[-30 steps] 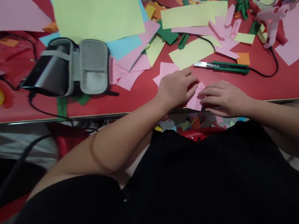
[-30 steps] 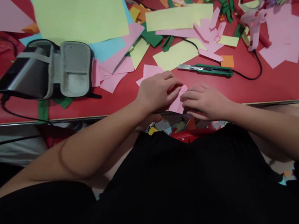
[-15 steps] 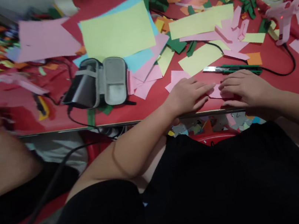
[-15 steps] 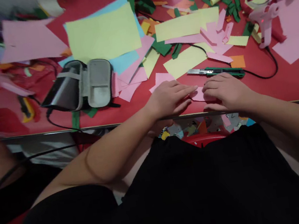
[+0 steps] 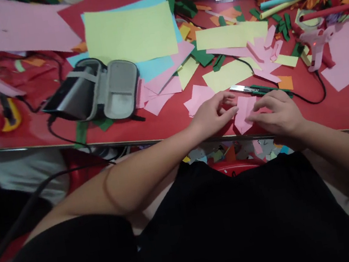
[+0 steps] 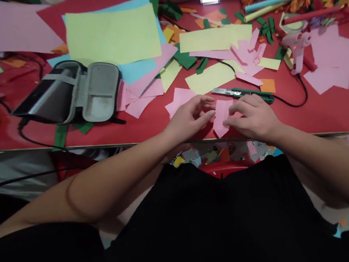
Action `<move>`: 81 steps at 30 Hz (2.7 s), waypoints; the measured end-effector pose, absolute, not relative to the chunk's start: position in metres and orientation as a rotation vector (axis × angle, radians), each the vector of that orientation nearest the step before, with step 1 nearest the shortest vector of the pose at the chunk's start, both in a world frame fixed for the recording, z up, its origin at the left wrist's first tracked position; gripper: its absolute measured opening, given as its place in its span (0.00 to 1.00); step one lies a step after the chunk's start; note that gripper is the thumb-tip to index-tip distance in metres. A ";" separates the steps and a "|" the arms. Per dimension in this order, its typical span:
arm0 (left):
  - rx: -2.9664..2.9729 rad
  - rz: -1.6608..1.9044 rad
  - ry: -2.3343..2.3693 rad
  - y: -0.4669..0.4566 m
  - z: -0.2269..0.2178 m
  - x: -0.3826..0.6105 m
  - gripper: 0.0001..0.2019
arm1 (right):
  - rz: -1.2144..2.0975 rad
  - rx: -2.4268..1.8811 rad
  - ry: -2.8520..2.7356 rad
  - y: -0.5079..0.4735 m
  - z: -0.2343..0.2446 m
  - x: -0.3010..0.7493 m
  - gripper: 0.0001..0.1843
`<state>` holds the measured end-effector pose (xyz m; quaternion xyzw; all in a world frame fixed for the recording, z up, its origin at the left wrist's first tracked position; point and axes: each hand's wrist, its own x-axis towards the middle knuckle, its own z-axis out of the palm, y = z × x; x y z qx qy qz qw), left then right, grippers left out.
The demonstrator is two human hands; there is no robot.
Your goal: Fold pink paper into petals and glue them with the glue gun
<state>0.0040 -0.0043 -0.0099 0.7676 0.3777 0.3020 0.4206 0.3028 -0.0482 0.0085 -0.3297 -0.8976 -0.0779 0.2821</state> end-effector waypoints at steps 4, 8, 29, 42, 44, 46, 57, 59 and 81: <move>1.910 0.781 0.840 0.001 -0.017 0.009 0.12 | -0.064 -0.886 -2.451 -0.050 0.017 0.299 0.13; 1.793 0.833 0.975 0.000 -0.008 0.013 0.12 | 0.287 -0.960 -2.363 -0.052 0.015 0.294 0.15; 2.209 0.579 1.278 0.006 0.003 0.009 0.08 | 0.150 -0.820 -2.679 -0.055 0.002 0.282 0.18; 2.419 0.735 1.207 0.001 -0.010 0.006 0.11 | 0.253 -0.916 -2.683 -0.057 0.006 0.285 0.20; 2.538 0.760 1.093 0.003 -0.015 0.001 0.13 | 0.304 -0.933 -2.694 -0.055 0.006 0.286 0.19; 2.656 0.770 0.968 0.006 -0.020 -0.004 0.15 | 0.345 -0.931 -2.704 -0.052 0.006 0.288 0.19; 2.775 0.680 0.666 0.020 -0.024 -0.018 0.15 | 0.444 -0.780 -2.716 -0.039 0.011 0.299 0.21; 2.771 0.622 0.658 0.020 -0.021 -0.021 0.15 | 0.496 -0.748 -2.706 -0.036 0.011 0.300 0.21; 2.798 0.486 0.617 0.026 -0.015 -0.031 0.18 | 0.578 -0.808 -2.690 -0.035 0.015 0.299 0.21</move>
